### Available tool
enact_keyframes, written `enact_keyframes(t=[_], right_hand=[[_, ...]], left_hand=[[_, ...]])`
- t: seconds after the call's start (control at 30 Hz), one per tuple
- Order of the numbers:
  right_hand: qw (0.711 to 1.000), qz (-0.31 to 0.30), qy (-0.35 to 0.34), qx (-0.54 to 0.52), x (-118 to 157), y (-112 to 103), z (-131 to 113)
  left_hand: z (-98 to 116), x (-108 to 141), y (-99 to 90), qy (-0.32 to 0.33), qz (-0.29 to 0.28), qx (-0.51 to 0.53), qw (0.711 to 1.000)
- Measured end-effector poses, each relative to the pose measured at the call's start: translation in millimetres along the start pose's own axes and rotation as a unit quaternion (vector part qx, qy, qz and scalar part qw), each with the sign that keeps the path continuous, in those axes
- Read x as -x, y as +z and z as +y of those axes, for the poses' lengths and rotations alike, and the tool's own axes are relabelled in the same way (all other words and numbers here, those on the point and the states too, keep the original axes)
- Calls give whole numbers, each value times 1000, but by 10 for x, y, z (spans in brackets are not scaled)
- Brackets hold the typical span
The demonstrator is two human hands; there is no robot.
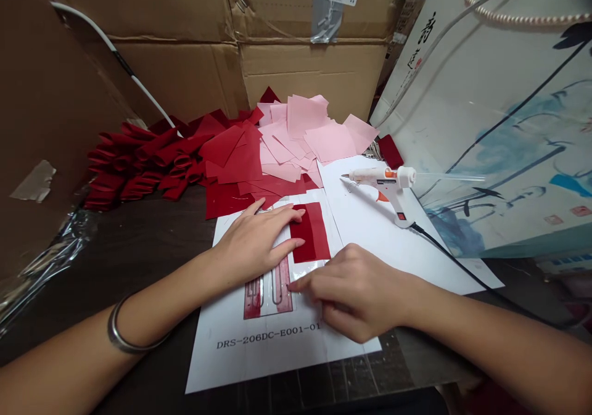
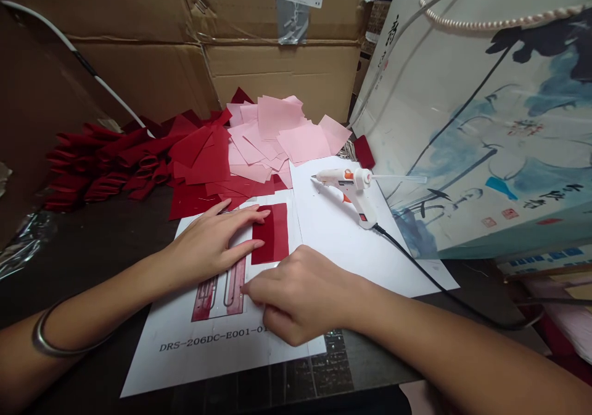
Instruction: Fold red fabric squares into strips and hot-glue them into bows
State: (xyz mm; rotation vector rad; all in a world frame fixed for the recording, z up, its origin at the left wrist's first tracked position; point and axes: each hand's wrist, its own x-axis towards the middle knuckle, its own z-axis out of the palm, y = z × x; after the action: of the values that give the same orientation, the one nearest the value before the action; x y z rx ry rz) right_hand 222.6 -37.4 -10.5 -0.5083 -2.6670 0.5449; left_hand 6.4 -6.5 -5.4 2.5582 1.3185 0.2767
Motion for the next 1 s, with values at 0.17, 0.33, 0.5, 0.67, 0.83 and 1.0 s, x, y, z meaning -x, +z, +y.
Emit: enact_keyframes(t=[0.17,0.33,0.5,0.67,0.83,1.0], right_hand=[[991,125,37,35,-7,-8,109],[992,76,70,74,-27,-35,130],[990,-27,107,86,-24,-62,112],[988,-53,119,84,-39,-97,107],[987,-58,122,85,-39,-96,116],[990,-48,113,69,-27,-92,144]], left_hand=[[-51,-10,2,15,-1,19,1000],[-80,-15,-17,40,11,7,999],[-147,-30,-20,60,8,13,998],[-189,-27,-10,84,81,80,990],[-139,11,-35,101,157,207,960],[-121,0,-45,21,72,270,960]])
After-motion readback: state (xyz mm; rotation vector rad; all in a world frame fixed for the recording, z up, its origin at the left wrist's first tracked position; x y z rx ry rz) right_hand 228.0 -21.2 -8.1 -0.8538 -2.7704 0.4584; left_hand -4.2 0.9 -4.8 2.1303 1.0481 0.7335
